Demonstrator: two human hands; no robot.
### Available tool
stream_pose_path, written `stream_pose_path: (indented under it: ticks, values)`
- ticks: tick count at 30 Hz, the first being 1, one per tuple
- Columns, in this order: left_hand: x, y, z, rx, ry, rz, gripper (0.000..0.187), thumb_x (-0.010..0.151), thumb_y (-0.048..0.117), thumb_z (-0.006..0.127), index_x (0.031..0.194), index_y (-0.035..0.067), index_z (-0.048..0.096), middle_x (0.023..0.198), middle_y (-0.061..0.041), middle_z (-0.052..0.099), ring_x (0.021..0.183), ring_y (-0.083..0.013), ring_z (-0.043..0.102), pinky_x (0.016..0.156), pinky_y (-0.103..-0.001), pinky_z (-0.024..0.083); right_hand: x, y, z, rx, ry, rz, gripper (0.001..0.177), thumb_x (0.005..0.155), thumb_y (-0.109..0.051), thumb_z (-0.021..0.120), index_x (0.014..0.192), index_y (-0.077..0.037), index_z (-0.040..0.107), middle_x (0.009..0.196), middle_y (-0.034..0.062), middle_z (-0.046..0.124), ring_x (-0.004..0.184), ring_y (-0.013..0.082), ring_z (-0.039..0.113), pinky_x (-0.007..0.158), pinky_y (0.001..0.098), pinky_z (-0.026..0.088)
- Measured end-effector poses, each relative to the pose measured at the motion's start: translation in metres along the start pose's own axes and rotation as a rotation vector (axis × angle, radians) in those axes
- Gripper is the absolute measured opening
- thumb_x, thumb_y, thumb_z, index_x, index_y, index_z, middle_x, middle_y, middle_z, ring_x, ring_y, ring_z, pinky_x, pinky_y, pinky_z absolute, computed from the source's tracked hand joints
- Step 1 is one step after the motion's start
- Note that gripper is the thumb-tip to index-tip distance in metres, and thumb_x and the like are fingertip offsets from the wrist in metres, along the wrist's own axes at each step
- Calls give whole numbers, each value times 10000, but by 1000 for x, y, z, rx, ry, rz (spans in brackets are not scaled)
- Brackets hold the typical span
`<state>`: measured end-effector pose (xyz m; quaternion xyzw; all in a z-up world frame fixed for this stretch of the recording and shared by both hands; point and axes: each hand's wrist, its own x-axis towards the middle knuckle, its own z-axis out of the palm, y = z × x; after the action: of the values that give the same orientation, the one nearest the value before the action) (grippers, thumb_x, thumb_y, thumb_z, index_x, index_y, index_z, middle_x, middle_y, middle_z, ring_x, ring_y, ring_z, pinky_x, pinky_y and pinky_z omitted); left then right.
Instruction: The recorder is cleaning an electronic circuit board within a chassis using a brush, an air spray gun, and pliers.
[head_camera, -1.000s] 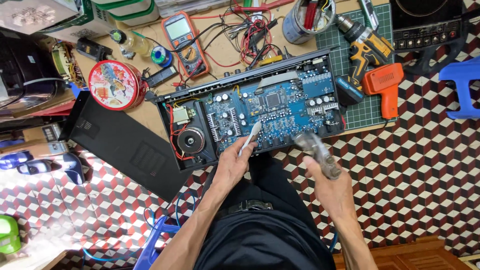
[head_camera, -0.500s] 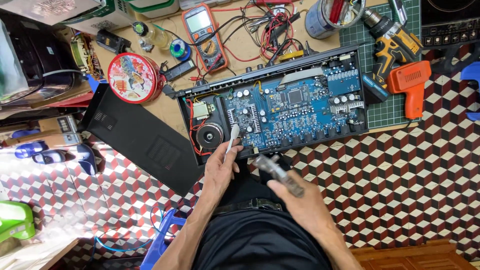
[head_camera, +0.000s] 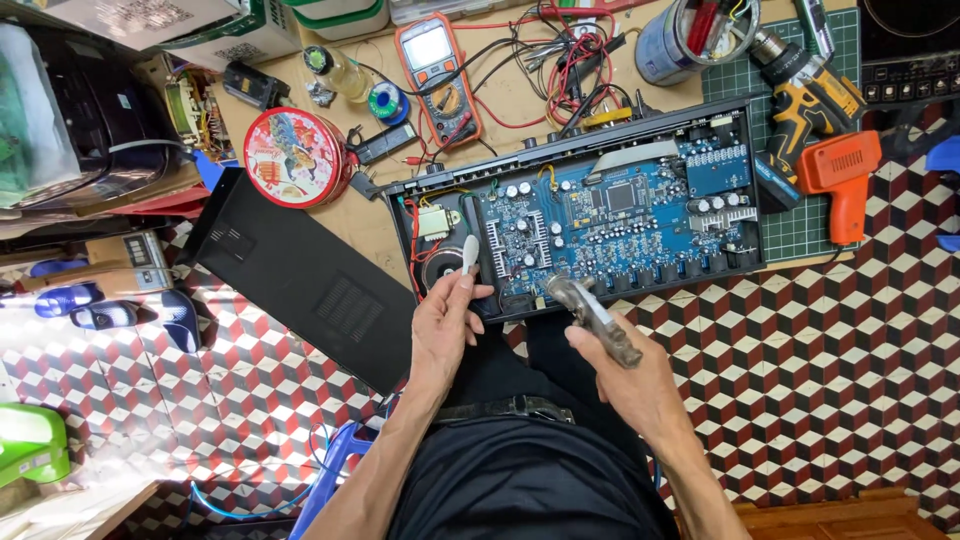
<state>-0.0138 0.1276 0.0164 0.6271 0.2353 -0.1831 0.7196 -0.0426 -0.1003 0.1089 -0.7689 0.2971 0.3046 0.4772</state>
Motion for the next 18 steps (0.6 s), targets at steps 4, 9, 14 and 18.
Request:
stream_pose_path:
  ticks: [4,9,14,18]
  values:
    - [3,0,-7,-23,-7,20,396,1031,319,551,1285,31,649,1015,-56,769,627,-38,599,561,-199,484,-1,-17,17,95,149,-234,355,926,-367,707,1035,-33,759,674,-25,636,504,39,438,454,235,384]
    - [8,-6,-9,-45,-21,5,382,1026,305,578,1257,14,667,1036,-67,773,673,-33,587,609,-199,487,0,-35,15,84,96,-182,331,891,-393,683,1058,-108,715,550,7,476,420,87,463,405,270,381]
    - [7,5,-12,-81,-28,-8,396,1024,317,576,1272,18,654,1072,-79,770,687,-36,603,627,-194,494,7,-12,-3,147,349,-229,378,950,-419,679,964,-42,669,624,-44,514,489,53,468,420,244,385]
    - [14,0,-15,-59,-59,-25,413,1023,339,550,1264,16,640,1086,-86,775,675,-46,616,590,-203,497,3,-4,-29,183,496,-106,412,973,-429,655,951,-19,669,515,-2,492,427,90,468,411,258,376]
